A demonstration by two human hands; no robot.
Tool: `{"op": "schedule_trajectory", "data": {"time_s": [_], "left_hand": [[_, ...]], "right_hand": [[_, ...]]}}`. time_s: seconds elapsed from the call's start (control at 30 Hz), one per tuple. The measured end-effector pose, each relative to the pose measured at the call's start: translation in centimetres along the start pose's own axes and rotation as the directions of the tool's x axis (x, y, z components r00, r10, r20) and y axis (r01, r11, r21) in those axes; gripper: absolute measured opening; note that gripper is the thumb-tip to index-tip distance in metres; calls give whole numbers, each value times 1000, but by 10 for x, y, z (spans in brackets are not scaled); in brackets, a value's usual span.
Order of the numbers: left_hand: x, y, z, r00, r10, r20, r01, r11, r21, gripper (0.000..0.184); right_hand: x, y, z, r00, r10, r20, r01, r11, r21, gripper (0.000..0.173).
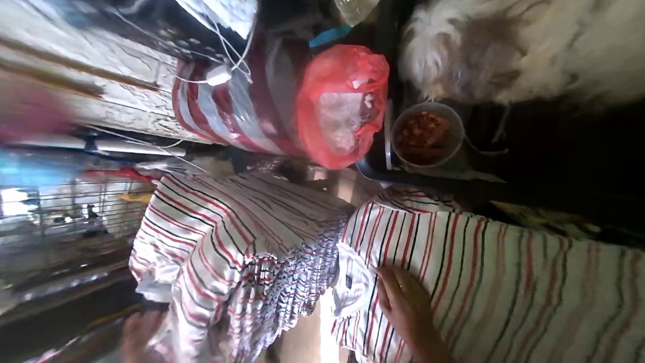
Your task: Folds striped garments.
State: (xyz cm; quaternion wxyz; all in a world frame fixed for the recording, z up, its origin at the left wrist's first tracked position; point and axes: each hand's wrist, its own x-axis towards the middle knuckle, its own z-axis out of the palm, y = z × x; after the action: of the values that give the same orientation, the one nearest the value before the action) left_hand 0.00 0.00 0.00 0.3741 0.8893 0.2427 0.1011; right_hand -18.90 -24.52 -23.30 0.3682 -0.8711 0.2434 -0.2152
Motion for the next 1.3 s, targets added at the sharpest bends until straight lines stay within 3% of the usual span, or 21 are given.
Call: {"op": "schedule_trajectory", "data": {"time_s": [0.03, 0.07, 0.13, 0.23, 0.4, 0.5, 0.7, 0.77, 0.9, 1.03, 1.1, 1.2, 1.27, 1.3], "left_hand": [[-4, 2, 1, 996, 76, -46, -74, 996, 43, 46], [-6, -7, -12, 967, 248, 65, -255, 952, 170, 50], [-15, -24, -15, 867, 487, 111, -499, 842, 204, 56], [-20, -67, -27, 750, 574, 327, -640, 755, 143, 72], [-23, -86, -13, 758, 570, 317, -630, 765, 133, 85], [-20, -89, -10, 742, 596, 306, -652, 749, 121, 78], [-26, -87, 4, 774, 591, 227, -617, 784, 61, 69], [-25, -85, 4, 747, 620, 243, -647, 760, 50, 69], [-15, -96, -2, 712, 653, 258, -634, 756, -164, 68], [-18, -117, -27, 681, 706, 197, -676, 709, -203, 66], [-25, -135, -52, 689, 709, 150, -681, 704, -201, 64], [-39, -181, -87, 820, 555, 141, -511, 820, -258, 54], [-56, -215, -100, 906, 345, 245, -282, 924, -259, 47], [-67, -232, -104, 918, 230, 324, -162, 961, -224, 46]], "right_hand": [[0, 0, 0, 1000, -1, -1, 1, 1000, 13, 22], [0, 1, -1, 1000, 0, -1, 0, 1000, 23, 21], [1, 2, -1, 1000, 1, -7, -1, 999, 40, 21], [1, 4, -1, 1000, 7, -22, -5, 999, 53, 20], [1, 10, -1, 999, 0, -50, 4, 996, 89, 22], [-1, 10, 0, 999, 15, -49, -11, 997, 70, 24], [4, 5, -6, 1000, 9, 24, -10, 998, 67, 24], [2, 7, -10, 997, -29, 68, 23, 996, 80, 24], [-12, 16, -33, 981, -76, 179, 58, 993, 101, 23], [-59, 19, -82, 996, 11, 88, 1, 991, -136, 30], [-94, 22, -106, 993, 114, 38, -98, 951, -294, 38], [-150, 34, -126, 929, 360, 91, -276, 834, -478, 58], [-182, 43, -128, 917, 376, 136, -244, 795, -555, 66], [-192, 45, -126, 913, 377, 155, -217, 772, -597, 67]]}}
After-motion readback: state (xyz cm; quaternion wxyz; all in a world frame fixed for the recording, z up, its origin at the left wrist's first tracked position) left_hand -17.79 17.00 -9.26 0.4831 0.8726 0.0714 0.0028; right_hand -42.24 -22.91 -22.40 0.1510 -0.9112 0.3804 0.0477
